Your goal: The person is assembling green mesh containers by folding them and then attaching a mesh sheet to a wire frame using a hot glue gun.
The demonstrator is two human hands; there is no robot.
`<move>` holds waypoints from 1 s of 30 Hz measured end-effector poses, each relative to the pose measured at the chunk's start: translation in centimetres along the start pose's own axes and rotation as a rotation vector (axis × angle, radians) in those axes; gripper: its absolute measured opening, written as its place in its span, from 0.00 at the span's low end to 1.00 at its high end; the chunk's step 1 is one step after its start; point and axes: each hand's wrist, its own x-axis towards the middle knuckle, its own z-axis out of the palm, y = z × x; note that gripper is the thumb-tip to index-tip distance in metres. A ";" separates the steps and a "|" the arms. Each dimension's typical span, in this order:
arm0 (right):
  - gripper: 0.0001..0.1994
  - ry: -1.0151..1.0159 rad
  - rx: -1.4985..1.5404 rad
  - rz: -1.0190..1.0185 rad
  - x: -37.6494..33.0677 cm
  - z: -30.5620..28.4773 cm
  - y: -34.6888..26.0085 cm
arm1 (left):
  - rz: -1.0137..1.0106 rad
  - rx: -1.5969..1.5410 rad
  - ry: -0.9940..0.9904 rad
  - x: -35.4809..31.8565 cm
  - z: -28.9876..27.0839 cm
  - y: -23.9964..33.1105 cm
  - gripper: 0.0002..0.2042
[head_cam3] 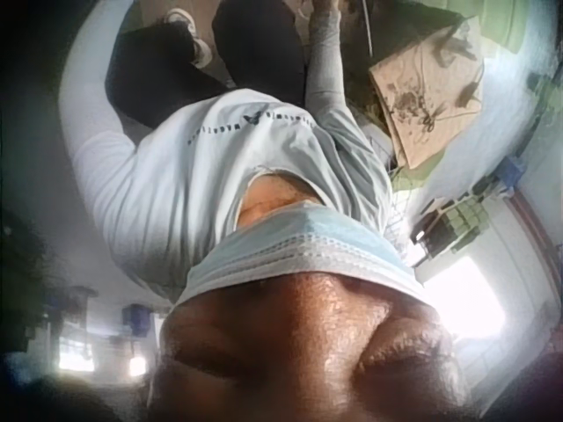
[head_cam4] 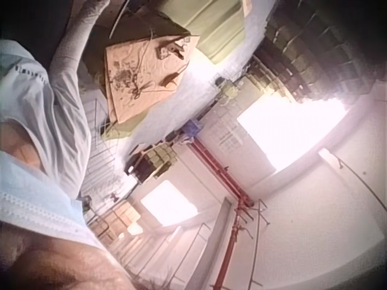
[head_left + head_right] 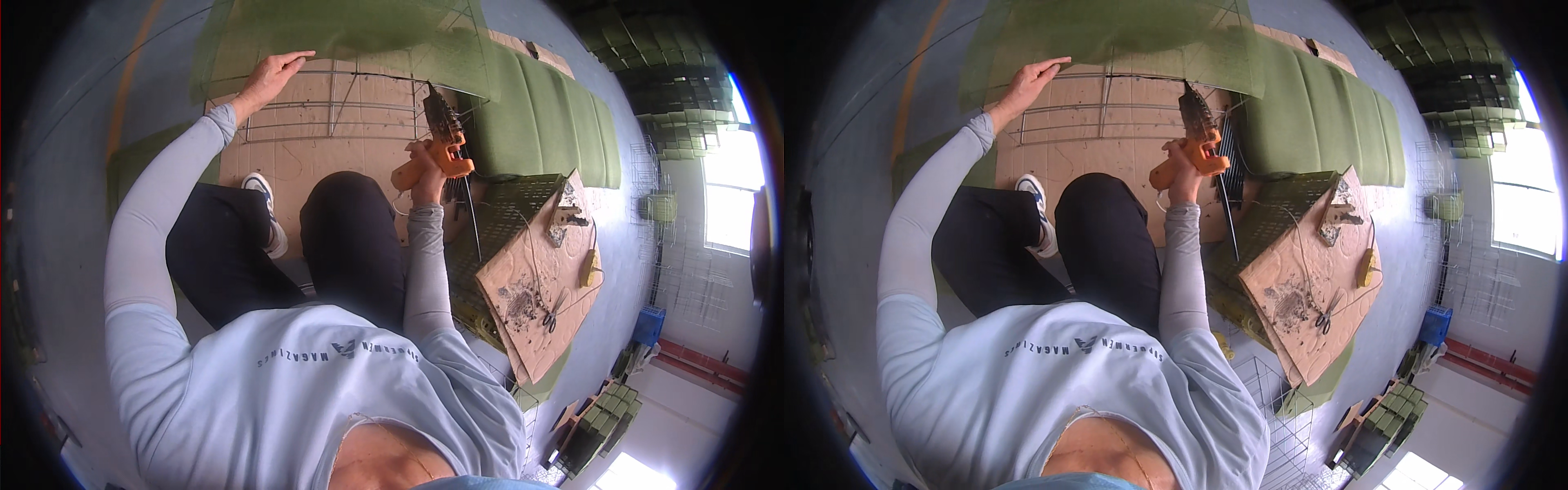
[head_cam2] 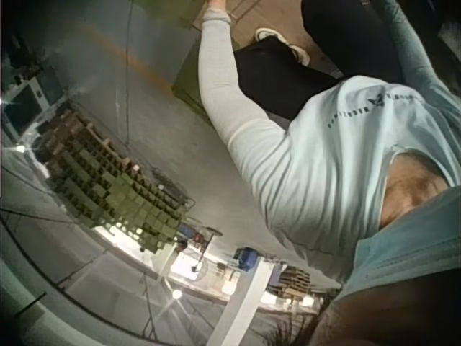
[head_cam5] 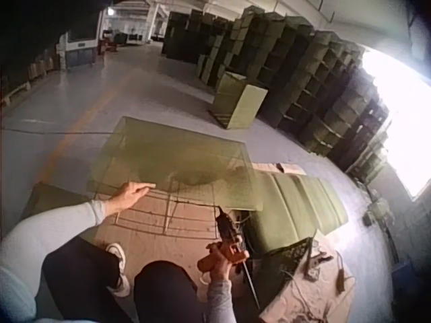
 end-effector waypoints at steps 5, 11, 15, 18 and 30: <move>0.07 -0.009 -0.027 0.002 0.0 -0.2 -0.2 | -0.061 -0.061 -0.003 0.4 -0.5 0.5 0.15; 0.06 -0.004 -0.005 0.011 -0.4 0.2 -0.4 | -0.057 -0.124 0.021 0.3 -0.7 0.9 0.15; 0.08 -0.076 -0.051 0.001 -0.6 0.9 0.0 | -0.064 -0.088 0.027 0.3 -0.4 0.6 0.16; 0.08 -0.093 -0.045 0.006 -0.9 1.5 0.2 | -0.022 -0.109 0.045 0.4 -0.2 0.3 0.16; 0.06 -0.185 -0.069 0.028 -2.1 3.0 -0.3 | -0.047 -0.150 0.020 0.2 -0.2 0.8 0.16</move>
